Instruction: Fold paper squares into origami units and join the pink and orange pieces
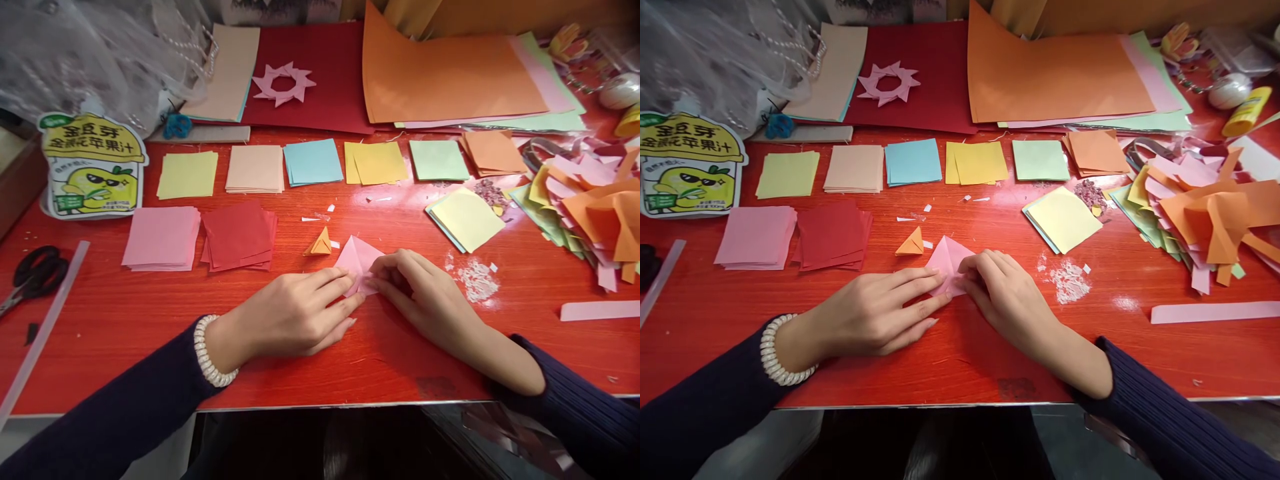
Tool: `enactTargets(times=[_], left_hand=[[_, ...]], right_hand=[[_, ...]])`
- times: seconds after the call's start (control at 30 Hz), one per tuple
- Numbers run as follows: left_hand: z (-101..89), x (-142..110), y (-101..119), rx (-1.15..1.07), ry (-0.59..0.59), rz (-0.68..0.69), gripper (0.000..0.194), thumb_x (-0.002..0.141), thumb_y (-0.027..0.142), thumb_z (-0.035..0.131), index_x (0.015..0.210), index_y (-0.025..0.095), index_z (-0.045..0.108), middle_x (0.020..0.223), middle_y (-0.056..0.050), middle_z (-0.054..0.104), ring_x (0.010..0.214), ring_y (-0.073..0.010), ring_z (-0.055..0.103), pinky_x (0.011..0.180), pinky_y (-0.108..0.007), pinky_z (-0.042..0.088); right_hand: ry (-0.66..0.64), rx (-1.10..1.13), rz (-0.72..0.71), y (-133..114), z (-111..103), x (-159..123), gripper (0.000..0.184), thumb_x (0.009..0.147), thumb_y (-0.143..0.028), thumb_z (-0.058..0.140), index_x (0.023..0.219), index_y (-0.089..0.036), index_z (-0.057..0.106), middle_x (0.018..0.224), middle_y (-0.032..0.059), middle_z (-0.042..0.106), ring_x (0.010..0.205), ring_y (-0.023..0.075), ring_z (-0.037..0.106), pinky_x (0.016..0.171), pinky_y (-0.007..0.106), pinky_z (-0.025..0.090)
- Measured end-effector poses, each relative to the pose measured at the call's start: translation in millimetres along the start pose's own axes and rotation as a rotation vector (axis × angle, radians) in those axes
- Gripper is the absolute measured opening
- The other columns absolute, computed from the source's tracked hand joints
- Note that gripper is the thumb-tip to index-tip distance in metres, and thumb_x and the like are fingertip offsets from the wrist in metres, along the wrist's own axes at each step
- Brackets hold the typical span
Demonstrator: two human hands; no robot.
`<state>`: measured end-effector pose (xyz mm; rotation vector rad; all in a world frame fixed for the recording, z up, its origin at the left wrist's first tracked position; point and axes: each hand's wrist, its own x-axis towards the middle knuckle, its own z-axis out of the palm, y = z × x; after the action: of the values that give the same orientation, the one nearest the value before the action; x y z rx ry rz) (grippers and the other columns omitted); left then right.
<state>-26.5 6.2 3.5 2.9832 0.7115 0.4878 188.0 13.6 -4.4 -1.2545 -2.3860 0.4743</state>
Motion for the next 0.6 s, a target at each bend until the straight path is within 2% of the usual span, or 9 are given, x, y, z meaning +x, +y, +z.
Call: enactTargets(times=[0.2,0.37,0.6], left_hand=[[0.2,-2,1,-0.010,-0.043,-0.013,0.035,0.088,0.027,0.043,0.116,0.008,0.052,0.113,-0.011,0.059,0.109,-0.0227,0.052,0.084,-0.032,0.051],[0.8,-1,4,-0.006,-0.067,-0.061,0.034,0.089,0.030,0.040,0.114,0.011,0.054,0.114,-0.010,0.058,0.105,-0.0217,0.053,0.077,-0.031,0.052],[2.5,5,13,0.079,-0.009,-0.111,0.032,0.089,0.029,0.040,0.113,0.013,0.055,0.108,-0.007,0.061,0.098,-0.0195,0.055,0.072,-0.028,0.050]], right_hand=[[-0.006,-0.012,0.006,-2,-1,1,0.002,0.086,-0.018,0.047,0.084,-0.018,0.046,0.070,0.0022,0.052,0.061,0.0128,0.049,0.054,0.025,0.040],[-0.024,-0.016,0.006,-1,-1,3,0.004,0.085,-0.016,0.048,0.084,-0.018,0.045,0.070,0.0017,0.052,0.062,0.0128,0.048,0.055,0.025,0.040],[-0.052,0.034,0.014,2,3,0,0.002,0.087,-0.017,0.045,0.089,-0.018,0.044,0.082,0.0055,0.052,0.074,0.0159,0.049,0.065,0.029,0.043]])
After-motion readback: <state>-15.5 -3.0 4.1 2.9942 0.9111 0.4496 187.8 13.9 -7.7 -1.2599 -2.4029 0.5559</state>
